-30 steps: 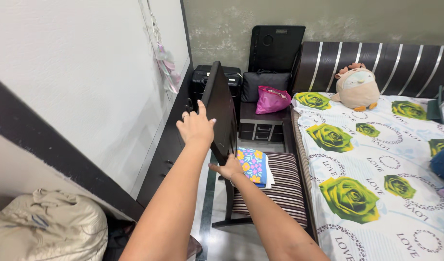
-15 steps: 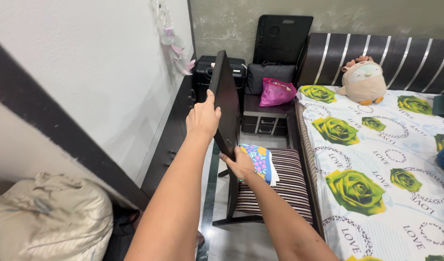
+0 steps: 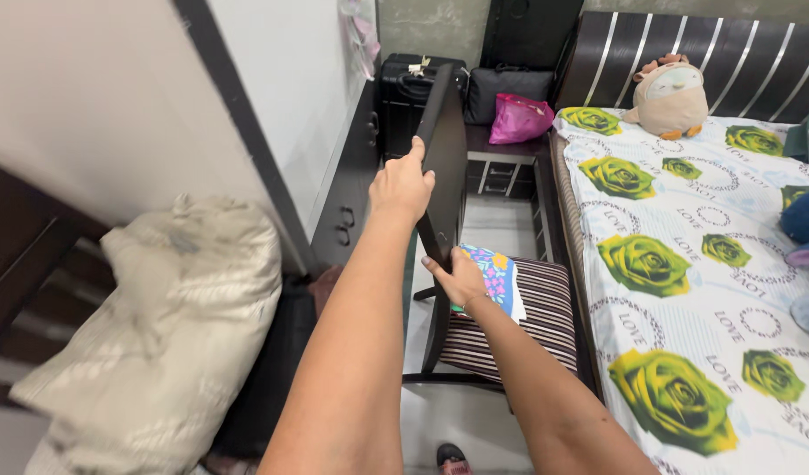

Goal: The person folds a beige quilt on a bed, smoothing and aligning the edges before placing it on a chair. They then pick up a stack of folded clothes from the chair and place them into a white wardrobe.

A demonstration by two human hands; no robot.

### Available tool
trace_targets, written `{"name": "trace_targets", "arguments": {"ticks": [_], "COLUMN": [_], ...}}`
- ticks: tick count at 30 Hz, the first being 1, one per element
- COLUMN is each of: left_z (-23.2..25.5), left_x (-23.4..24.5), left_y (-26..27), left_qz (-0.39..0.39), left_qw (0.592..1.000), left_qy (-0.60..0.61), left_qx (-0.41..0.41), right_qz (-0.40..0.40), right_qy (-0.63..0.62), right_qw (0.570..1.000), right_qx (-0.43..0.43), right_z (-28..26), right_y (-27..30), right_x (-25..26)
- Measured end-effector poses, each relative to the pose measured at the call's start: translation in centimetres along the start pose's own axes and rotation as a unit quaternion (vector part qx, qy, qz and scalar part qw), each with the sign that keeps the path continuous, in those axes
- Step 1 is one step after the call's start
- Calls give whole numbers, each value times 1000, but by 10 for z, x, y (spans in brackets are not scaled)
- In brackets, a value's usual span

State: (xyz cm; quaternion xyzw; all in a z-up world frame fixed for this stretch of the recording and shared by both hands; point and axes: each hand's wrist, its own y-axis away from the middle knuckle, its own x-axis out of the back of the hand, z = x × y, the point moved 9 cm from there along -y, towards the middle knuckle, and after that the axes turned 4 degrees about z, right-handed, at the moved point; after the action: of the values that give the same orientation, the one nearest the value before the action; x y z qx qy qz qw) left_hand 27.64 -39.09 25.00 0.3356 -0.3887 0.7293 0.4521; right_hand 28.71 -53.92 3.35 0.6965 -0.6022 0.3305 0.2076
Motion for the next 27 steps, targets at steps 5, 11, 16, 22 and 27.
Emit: {"name": "trace_targets", "arguments": {"ticks": [5, 11, 16, 22, 27], "left_z": [-10, -21, -21, -14, -12], "left_x": [27, 60, 89, 123, 149], "left_y": [74, 173, 279, 401, 490], "left_qz": [14, 2, 42, 78, 94], "left_qw": [1000, 999, 996, 987, 980], "left_qy": [2, -9, -8, -40, -73], "left_qx": [-5, 32, 76, 136, 161], "right_qz": [5, 1, 10, -74, -124], "right_qy": [2, 19, 4, -20, -12], "right_qw": [1000, 1000, 997, 991, 981], "right_qx": [-4, -8, 80, 112, 151], "right_z": [-14, -24, -34, -45, -60], "right_y": [81, 179, 264, 373, 446], "right_x": [-3, -8, -2, 17, 17]}}
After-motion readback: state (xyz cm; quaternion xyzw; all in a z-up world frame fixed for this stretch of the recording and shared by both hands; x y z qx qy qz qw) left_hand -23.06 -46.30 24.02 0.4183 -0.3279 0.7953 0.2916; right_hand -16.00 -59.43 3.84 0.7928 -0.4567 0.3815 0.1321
